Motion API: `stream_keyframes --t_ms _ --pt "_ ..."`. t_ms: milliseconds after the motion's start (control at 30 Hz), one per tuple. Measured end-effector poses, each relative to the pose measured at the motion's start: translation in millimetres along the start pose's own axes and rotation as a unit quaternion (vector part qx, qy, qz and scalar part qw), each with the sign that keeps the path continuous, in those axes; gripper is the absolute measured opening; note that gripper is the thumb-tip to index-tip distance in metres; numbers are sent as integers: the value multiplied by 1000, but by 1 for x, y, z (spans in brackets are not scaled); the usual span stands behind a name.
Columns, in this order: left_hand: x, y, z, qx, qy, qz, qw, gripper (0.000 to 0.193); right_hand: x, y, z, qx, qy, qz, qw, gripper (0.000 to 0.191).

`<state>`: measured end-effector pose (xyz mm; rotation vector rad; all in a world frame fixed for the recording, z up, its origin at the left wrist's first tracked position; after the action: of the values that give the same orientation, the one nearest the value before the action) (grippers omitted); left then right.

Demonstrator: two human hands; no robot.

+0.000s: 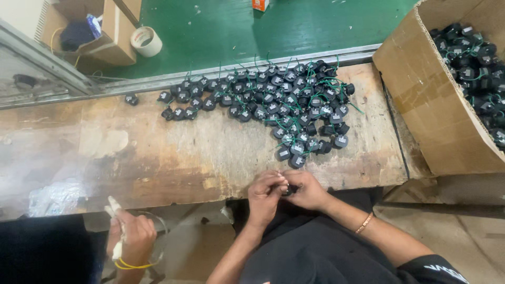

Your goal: The person sits at a factory workbench and picks up small black electronic components with green wire leads one at a time from a pile, manipulates each component and its wire in their hands, and places it back on the bench, repeating this with many components across the episode.

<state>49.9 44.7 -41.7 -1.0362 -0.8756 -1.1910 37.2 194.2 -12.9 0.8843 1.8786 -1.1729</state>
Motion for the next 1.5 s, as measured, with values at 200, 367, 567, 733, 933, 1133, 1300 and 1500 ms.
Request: stream_keyframes --t_ms 200,367,567,733,933,1133,1300,1500 --pt "54 -6 24 -23 -258 269 928 25 9 4 -6 0 -42 80 996 21" --pt "71 -14 34 -39 -275 274 921 24 14 8 -8 15 -53 55 997 24" --pt "59 -18 23 -27 -289 334 897 30 14 5 -12 51 -29 21 998 28" --pt "42 -83 -53 230 -194 102 948 25 19 5 -13 47 -147 98 983 38" --pt "31 -174 -46 38 -574 242 781 53 19 9 -15 -20 -159 103 982 36" --pt "29 -147 -47 31 -542 183 820 46 17 8 -19 -7 -161 -5 987 20" --pt "40 -109 -62 73 -526 209 821 46 23 11 -20 3 -140 17 990 19" --pt "48 -99 -71 123 -513 136 839 32 27 17 -18 36 -172 82 981 20"
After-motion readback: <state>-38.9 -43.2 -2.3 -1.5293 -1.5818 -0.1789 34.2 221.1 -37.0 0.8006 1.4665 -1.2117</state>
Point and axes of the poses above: each hand's wrist, its own y-axis away from the middle knuckle, its own z-axis out of the palm, x = y × z, the point moved 3 cm from there along -y, towards the middle knuckle, and after that the axes turned 5 degrees about x, right-handed, at the moved point
